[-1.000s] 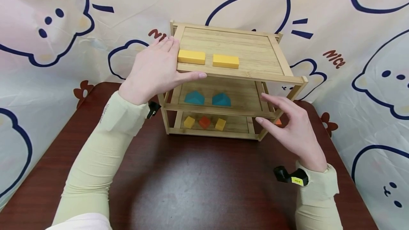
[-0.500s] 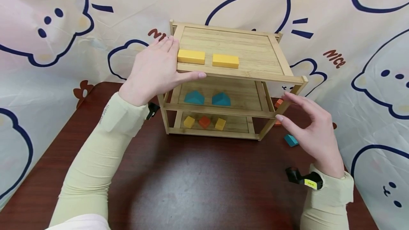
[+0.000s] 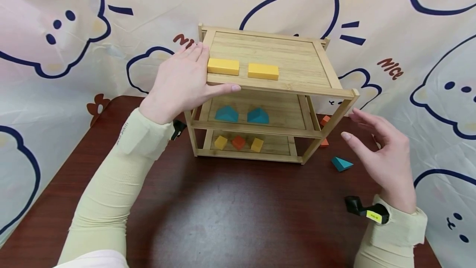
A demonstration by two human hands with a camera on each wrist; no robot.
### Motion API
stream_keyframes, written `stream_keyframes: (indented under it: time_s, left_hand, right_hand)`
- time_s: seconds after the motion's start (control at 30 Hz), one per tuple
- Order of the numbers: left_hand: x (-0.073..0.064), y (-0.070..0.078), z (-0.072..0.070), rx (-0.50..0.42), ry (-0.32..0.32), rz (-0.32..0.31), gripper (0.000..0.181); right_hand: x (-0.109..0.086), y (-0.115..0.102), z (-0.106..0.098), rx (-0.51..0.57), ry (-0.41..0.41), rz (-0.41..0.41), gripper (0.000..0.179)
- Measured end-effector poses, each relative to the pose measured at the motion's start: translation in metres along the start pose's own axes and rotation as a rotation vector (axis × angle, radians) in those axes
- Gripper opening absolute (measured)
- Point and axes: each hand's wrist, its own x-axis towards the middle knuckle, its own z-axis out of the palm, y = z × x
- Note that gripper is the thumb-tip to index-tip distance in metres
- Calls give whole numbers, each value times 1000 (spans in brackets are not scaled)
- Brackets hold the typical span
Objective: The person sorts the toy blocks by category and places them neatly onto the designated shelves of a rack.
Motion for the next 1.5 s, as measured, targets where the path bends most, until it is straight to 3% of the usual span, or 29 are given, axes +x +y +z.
stream_keyframes:
  time_s: [0.2,0.47,0.77,1.03,1.3,1.5]
  left_hand:
    - [0,-1,0,3,19,8,125]
    - [-1,-1,0,-3,44,15,124]
    - [-1,0,1,-14,35,10,124]
    - [0,0,1,-13,33,12,124]
    - [0,0,1,-13,36,6,124]
    - [0,0,1,-13,22,-1,125]
  right_hand:
    - [1,32,-4,-57,48,62,53]
    - [5,53,-4,-111,44,115,50]
    - [6,95,0,-179,-53,202,47]
    - [0,121,3,-223,-171,270,58]
    - [-17,139,10,-260,-305,224,60]
    - [-30,156,18,-287,-367,183,50]
